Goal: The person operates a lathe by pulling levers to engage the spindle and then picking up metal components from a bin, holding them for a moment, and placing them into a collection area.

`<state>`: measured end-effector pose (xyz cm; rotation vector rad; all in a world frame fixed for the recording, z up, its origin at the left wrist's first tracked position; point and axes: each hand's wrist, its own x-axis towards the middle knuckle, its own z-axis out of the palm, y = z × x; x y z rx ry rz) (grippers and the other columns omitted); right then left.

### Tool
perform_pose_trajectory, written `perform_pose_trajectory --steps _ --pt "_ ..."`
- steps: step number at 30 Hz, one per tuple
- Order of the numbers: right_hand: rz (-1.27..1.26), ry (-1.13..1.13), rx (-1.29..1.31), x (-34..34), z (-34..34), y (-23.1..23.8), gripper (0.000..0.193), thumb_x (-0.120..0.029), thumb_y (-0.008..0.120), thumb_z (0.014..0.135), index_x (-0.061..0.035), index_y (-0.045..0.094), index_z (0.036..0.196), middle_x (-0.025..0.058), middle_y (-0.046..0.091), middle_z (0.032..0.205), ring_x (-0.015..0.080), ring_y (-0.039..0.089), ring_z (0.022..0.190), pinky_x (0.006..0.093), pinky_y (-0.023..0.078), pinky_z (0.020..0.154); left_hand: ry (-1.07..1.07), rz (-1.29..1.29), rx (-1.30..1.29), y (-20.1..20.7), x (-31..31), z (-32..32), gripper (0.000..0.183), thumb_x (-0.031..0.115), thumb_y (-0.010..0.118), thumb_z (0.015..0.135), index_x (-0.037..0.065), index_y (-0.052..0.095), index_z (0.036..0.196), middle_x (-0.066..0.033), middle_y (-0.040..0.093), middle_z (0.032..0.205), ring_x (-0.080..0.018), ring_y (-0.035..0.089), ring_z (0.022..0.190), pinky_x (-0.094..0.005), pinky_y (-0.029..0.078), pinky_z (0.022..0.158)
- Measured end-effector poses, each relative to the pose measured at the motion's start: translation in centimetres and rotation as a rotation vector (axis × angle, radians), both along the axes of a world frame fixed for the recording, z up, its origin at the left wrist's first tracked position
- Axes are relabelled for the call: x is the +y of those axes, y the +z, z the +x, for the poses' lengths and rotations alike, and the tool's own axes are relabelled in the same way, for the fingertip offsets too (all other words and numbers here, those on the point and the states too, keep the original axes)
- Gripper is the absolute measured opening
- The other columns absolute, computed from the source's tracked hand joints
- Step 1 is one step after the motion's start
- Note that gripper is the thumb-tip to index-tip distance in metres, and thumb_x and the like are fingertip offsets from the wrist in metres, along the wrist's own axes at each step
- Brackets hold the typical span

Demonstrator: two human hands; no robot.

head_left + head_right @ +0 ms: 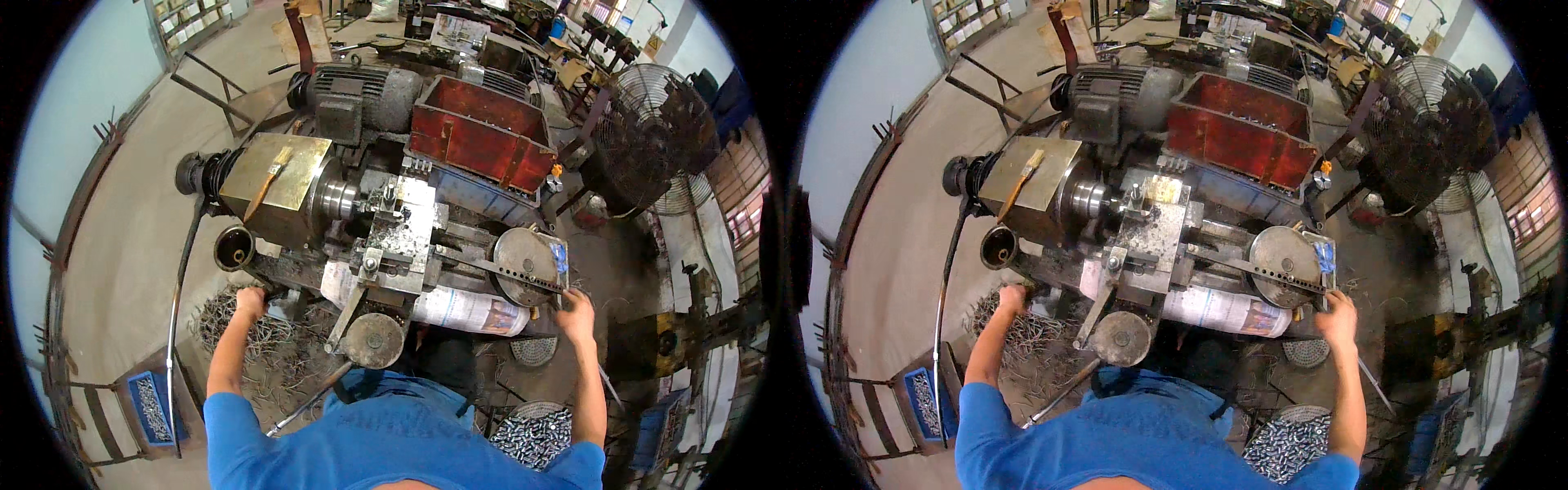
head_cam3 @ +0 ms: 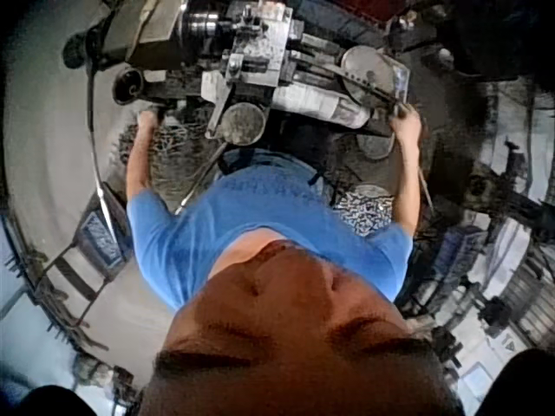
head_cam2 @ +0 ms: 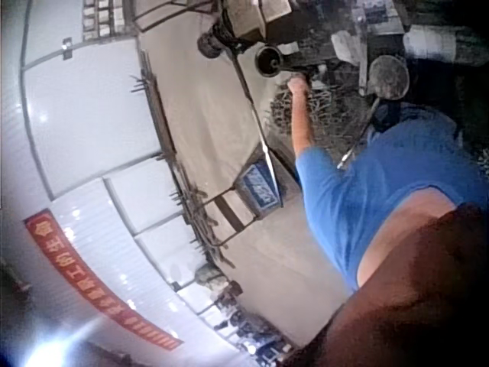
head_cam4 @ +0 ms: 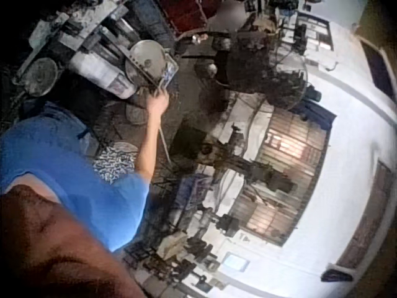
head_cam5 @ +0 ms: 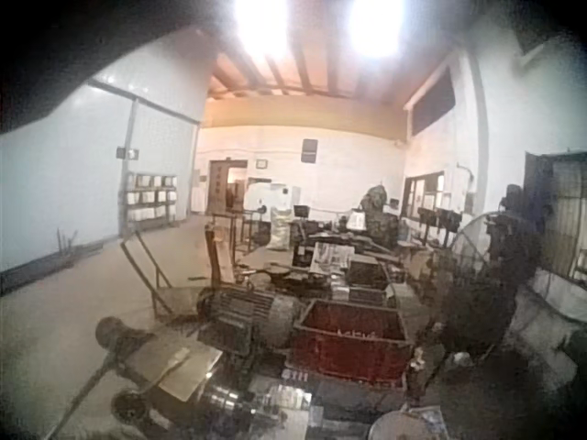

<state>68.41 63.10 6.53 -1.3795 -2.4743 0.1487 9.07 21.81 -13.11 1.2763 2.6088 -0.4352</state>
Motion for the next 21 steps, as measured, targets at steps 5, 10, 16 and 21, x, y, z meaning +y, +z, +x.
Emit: perform_pose_trajectory --steps 5,10,16,21 --pt "-0.119 -0.498 -0.336 1.0 15.9 -9.3 0.040 -0.012 0.057 0.063 -0.0036 0.060 0.102 0.0207 0.062 0.097 0.0366 0.058 0.093 0.0423 0.046 0.083 0.345 0.196 -0.149 -0.2 -1.6 1.2 0.036 0.032 0.066 0.071 0.012 0.063 0.102 -0.0149 0.065 0.097 -0.0312 0.062 0.092 -0.0412 0.051 0.077" --pt "-0.007 -0.601 -0.353 -3.6 16.2 -11.3 0.021 -0.012 0.058 0.064 -0.0026 0.059 0.082 0.0201 0.062 0.074 0.0385 0.061 0.072 0.0470 0.049 0.065 0.559 0.274 -0.231 -0.6 -6.3 3.4 0.035 0.034 0.066 0.072 0.013 0.067 0.100 -0.0130 0.067 0.088 -0.0295 0.065 0.083 -0.0393 0.051 0.074" --pt "-0.181 -0.572 -0.193 -14.8 12.2 -10.9 0.030 -0.021 0.061 0.057 -0.0015 0.055 0.079 0.0235 0.060 0.072 0.0439 0.059 0.071 0.0502 0.047 0.064 0.705 0.316 -0.611 -5.1 -13.0 2.6 0.031 0.025 0.065 0.073 0.003 0.067 0.094 -0.0131 0.067 0.074 -0.0216 0.065 0.057 -0.0335 0.052 0.060" --pt "-0.284 -0.537 0.090 -19.1 7.9 -10.2 0.029 -0.022 0.056 0.059 -0.0011 0.055 0.078 0.0236 0.059 0.067 0.0428 0.058 0.065 0.0468 0.046 0.061 0.714 0.353 -0.559 -4.7 -12.4 3.1 0.019 0.020 0.059 0.073 0.002 0.066 0.078 -0.0104 0.063 0.059 -0.0196 0.062 0.049 -0.0318 0.052 0.053"
